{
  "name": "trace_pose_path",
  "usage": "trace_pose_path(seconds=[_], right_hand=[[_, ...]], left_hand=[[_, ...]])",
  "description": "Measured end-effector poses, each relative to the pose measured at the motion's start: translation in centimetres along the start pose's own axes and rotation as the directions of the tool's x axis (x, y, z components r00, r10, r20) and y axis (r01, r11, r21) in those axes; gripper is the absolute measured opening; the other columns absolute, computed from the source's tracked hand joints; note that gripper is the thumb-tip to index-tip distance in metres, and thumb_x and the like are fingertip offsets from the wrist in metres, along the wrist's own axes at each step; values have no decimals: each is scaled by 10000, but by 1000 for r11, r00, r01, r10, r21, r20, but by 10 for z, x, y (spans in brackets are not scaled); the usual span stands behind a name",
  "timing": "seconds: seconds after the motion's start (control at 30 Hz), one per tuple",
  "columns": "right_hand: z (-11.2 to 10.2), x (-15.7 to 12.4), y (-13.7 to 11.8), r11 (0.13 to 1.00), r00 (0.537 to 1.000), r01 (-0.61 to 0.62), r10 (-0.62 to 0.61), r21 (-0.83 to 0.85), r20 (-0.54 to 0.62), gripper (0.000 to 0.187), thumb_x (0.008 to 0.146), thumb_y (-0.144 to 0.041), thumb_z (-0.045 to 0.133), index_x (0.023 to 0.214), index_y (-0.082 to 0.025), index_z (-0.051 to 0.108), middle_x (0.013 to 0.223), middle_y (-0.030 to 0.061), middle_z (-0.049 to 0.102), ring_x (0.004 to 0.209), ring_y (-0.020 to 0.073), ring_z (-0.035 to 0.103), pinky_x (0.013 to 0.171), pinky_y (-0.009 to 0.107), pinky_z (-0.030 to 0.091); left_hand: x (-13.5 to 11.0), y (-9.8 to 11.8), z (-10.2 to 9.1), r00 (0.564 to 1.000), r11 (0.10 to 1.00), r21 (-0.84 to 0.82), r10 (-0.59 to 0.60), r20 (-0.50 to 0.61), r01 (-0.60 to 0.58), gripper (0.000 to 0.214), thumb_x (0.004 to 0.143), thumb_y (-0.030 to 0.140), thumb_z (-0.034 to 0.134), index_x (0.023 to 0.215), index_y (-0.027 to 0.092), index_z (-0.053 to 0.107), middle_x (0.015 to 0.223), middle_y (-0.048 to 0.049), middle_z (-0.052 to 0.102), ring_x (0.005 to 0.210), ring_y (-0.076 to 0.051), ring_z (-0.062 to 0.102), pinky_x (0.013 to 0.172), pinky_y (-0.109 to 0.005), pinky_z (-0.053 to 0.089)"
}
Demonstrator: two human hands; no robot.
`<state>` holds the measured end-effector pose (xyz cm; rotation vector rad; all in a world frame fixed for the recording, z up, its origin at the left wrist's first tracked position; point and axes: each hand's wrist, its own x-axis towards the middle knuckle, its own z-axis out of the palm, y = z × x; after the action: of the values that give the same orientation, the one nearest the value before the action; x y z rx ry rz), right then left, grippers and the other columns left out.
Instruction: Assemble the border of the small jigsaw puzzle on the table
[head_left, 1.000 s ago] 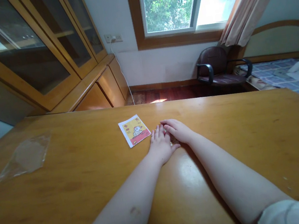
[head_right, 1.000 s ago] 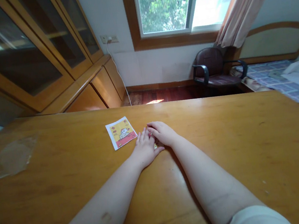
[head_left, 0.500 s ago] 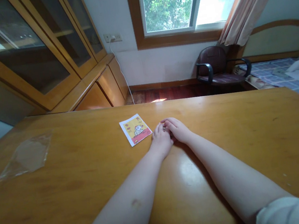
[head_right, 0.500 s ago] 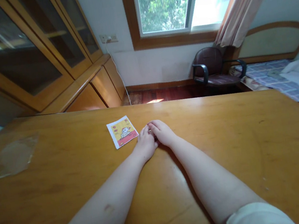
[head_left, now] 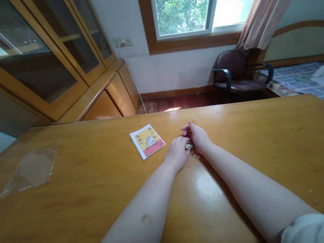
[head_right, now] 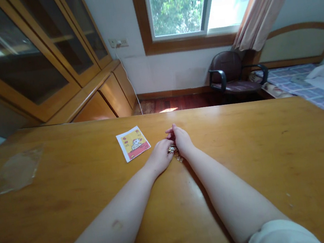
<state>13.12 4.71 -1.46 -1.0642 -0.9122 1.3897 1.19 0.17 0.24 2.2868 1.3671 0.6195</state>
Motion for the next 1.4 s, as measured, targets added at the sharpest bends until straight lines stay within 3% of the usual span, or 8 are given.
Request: trace_pose_path(seconds=[0.1,0.33,0.6,0.8,1.1,1.2,1.3,1.4], right_hand=[[-9,7,-3,998,999,15,-12,60,-39,520,784,-704,487,728,-200,606,595,-5,543,540,136,532,574,299,463],[-12,13,-3,985,980,61,-28,159,-198,475,805,-653,525,705,-194,593,572,-8,535,534,124,528,586,286,484],[-7,9,-6,985,995,-48,62,164,-82,460,817,-650,498,706,-208,563,556,3,525,517,150,528,590,332,508],[-17,13,-10,996,993,48,-40,73,-115,445,769,-639,565,716,-198,580,609,-1,549,556,131,542,592,295,491],[-13,9,-8,979,993,90,-75,-182,90,484,670,-666,647,677,-182,636,580,-12,569,559,111,518,564,256,445],[-12,7,-10,973,990,104,-83,-208,110,488,693,-665,627,673,-177,641,559,-9,560,530,106,500,549,257,429],[-12,7,-10,970,989,107,-82,-219,123,494,698,-668,621,670,-175,642,546,-5,564,519,108,500,537,256,426],[-12,8,-9,973,988,109,-84,-204,127,499,691,-676,625,665,-178,645,548,-1,579,530,115,519,552,257,442]], left_hand=[[-4,6,-2,1000,1000,-18,25,10,-24,309,851,250,546,1154,215,593,1220,-65,606,1174,-228,519,1047,-386,408],[-9,7,5,990,987,159,-15,143,-8,930,682,622,682,1430,169,362,1534,-172,301,1425,-340,247,1172,-528,175],[-6,7,3,998,996,91,13,55,-18,407,802,383,647,1166,211,582,1269,-76,580,1201,-263,498,1036,-408,405],[-7,10,-1,997,999,7,46,58,-46,406,813,368,645,1188,236,564,1258,-62,582,1200,-248,490,1050,-406,383],[-3,-1,-7,979,980,149,-110,-169,135,352,904,343,484,1206,195,587,1306,-95,568,1270,-248,453,1111,-403,326],[-4,-6,-11,928,900,273,-275,-251,341,501,893,406,469,1332,171,520,1463,-140,432,1379,-321,326,1153,-491,231],[-5,-13,-13,844,783,314,-500,-195,537,645,876,510,440,1435,191,407,1538,-157,314,1417,-394,239,1120,-620,192],[-5,-20,-17,838,778,318,-529,-133,542,588,892,514,390,1418,253,430,1539,-111,333,1424,-377,237,1101,-661,182]])
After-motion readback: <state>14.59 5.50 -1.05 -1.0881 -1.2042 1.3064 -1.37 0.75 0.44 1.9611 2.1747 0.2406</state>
